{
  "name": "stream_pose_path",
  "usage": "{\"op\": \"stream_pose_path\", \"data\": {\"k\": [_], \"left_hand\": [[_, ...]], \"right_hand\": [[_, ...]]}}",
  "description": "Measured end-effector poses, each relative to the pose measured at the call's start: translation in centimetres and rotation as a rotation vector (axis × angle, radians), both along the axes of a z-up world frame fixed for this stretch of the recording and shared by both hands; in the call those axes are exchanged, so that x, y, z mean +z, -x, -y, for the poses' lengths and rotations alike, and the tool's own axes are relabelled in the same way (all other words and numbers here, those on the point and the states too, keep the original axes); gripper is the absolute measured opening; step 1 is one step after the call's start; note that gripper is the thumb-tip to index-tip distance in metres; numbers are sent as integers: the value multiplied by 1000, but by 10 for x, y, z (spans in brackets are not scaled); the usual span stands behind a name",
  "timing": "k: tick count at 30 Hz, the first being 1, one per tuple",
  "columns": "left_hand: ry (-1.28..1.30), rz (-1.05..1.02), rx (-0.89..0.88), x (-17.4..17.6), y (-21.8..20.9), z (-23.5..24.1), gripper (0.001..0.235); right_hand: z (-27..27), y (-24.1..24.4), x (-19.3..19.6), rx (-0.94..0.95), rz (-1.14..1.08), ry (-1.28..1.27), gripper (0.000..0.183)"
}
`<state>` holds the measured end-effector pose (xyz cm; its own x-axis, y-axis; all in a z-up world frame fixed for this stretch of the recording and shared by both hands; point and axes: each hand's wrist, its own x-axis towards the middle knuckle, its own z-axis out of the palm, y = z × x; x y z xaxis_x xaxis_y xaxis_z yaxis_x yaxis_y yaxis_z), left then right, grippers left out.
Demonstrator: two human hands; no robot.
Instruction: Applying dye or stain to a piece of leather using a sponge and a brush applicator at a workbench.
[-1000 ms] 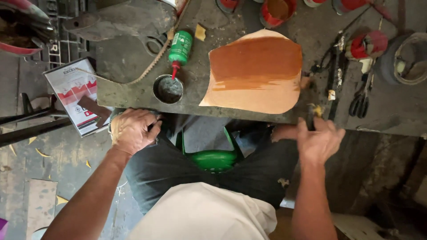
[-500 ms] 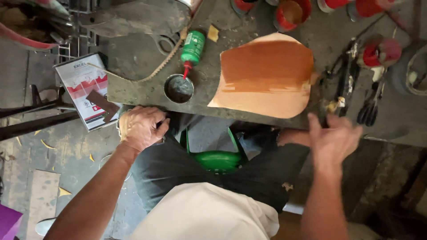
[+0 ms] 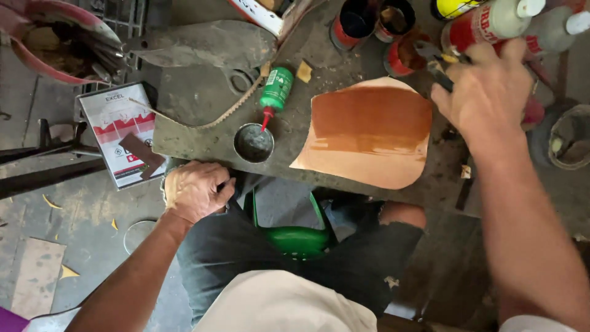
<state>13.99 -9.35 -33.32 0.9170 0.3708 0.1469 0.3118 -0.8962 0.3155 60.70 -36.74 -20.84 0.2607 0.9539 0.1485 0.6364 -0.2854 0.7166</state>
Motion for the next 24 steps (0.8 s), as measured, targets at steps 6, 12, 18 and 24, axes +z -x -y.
{"op": "stream_pose_path", "data": {"k": [6, 12, 18, 24], "left_hand": [[6, 8, -1, 0, 0, -1, 34], [23, -13, 29, -2, 1, 0, 36], [-28, -77, 10, 5, 0, 0, 35], [34, -90, 14, 4, 1, 0, 32]], "right_hand": [[-49, 9, 21, -283, 68, 471, 44], [20, -7, 9, -219, -424, -134, 41], [46, 86, 26, -422, -1045, -565, 36], [34, 193, -14, -504, -1316, -754, 23]]}}
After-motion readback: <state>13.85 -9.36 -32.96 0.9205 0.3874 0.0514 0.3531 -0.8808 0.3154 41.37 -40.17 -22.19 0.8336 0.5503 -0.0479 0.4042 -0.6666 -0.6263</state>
